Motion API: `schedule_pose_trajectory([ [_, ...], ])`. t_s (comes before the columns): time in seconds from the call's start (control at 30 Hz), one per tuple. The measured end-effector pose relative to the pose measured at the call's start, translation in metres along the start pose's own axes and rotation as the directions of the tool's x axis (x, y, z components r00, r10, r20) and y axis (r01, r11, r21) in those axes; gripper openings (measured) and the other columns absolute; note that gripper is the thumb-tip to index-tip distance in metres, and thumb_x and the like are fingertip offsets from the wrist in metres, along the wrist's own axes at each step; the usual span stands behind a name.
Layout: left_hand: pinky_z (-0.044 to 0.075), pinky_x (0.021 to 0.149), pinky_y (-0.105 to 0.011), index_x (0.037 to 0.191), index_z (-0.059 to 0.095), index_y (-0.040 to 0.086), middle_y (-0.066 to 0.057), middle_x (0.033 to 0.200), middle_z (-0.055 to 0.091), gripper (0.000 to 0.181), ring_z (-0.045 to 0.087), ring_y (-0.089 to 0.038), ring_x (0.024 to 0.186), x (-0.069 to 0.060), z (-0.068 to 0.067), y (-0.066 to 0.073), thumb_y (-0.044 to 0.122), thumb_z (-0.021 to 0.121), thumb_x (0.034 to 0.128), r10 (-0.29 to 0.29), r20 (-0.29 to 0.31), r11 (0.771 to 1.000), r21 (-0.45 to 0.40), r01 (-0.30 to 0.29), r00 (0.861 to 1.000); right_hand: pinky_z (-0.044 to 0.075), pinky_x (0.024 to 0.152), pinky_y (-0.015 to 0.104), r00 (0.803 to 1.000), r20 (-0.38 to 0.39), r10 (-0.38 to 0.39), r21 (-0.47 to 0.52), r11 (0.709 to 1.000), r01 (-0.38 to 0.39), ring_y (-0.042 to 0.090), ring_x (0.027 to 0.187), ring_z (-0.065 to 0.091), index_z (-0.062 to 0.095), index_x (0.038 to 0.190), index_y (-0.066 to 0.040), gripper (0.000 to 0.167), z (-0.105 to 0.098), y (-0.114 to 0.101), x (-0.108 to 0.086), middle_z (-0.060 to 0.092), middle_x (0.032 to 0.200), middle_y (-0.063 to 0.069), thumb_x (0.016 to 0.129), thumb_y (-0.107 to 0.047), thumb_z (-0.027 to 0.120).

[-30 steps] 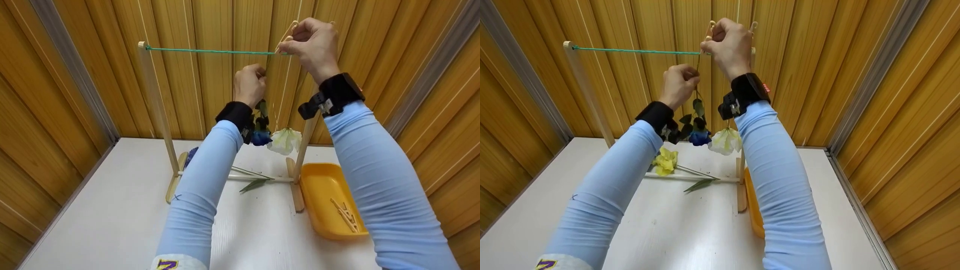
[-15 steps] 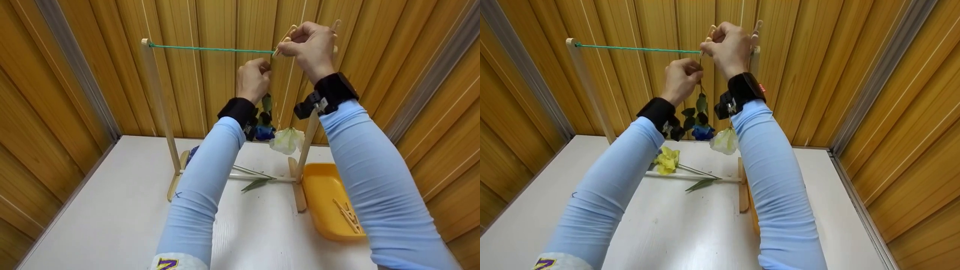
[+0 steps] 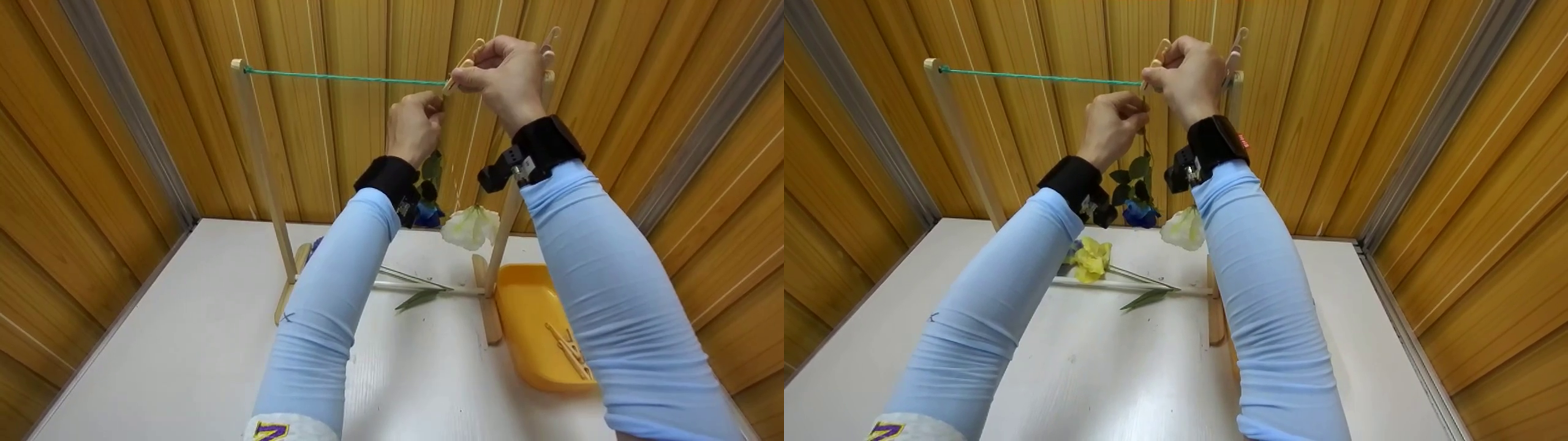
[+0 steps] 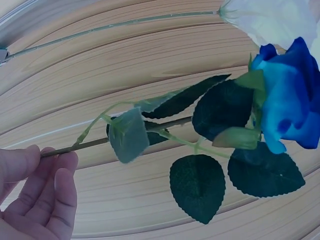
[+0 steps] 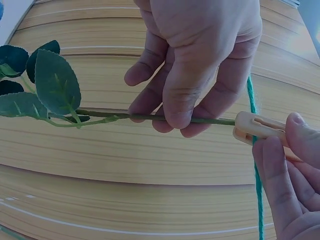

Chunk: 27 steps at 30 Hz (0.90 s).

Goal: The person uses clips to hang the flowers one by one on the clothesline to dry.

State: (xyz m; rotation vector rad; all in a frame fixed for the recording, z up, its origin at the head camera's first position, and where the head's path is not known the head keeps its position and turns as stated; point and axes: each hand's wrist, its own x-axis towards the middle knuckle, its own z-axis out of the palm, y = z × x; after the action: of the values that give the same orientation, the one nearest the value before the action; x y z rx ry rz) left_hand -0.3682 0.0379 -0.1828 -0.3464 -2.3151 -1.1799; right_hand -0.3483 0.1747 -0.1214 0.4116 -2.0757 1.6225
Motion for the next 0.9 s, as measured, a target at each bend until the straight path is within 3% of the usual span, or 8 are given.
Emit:
schedule_pose_trajectory([
  [0.3, 0.054, 0.083, -0.027, 0.106, 0.078, 0.005, -0.008, 0.107, 0.077, 0.015, 0.071, -0.019, 0.099, -0.0003, -0.0016, 0.0004, 0.006, 0.064, 0.1011, 0.003, 0.019, 1.0, 0.01, -0.003, 1.0, 0.06, 0.078, 0.023, 1.0, 0.013, 0.026, -0.029, 0.999, -0.026, 0.011, 0.08, 0.07, 0.067, 0.1, -0.001, 0.018, -0.001, -0.001, -0.0008, 0.063, 0.092, 0.004, 0.087, 0.0, 0.08],
  [0.57, 0.053, 0.077, -0.026, 0.107, 0.077, 0.004, -0.009, 0.104, 0.077, 0.017, 0.071, -0.02, 0.094, -0.0039, -0.0027, -0.0029, 0.006, 0.062, 0.1007, 0.028, 0.014, 1.0, -0.012, -0.028, 1.0, 0.059, 0.079, 0.023, 0.995, 0.07, 0.073, -0.032, 0.997, -0.071, 0.01, 0.08, 0.07, 0.065, 0.112, 0.002, 0.025, -0.0025, -0.003, -0.003, 0.063, 0.097, 0.005, 0.09, 0.0, 0.077],
  [0.9, 0.053, 0.078, -0.025, 0.109, 0.077, 0.003, -0.009, 0.104, 0.077, 0.019, 0.071, -0.019, 0.093, -0.0058, -0.0014, -0.007, 0.008, 0.06, 0.1015, 0.042, 0.009, 0.999, -0.001, -0.042, 0.999, 0.06, 0.079, 0.023, 0.986, 0.107, 0.125, 0.009, 0.992, -0.126, 0.015, 0.085, 0.07, 0.065, 0.104, 0.0, 0.017, -0.0004, -0.0041, -0.004, 0.066, 0.097, 0.006, 0.09, 0.002, 0.075],
])
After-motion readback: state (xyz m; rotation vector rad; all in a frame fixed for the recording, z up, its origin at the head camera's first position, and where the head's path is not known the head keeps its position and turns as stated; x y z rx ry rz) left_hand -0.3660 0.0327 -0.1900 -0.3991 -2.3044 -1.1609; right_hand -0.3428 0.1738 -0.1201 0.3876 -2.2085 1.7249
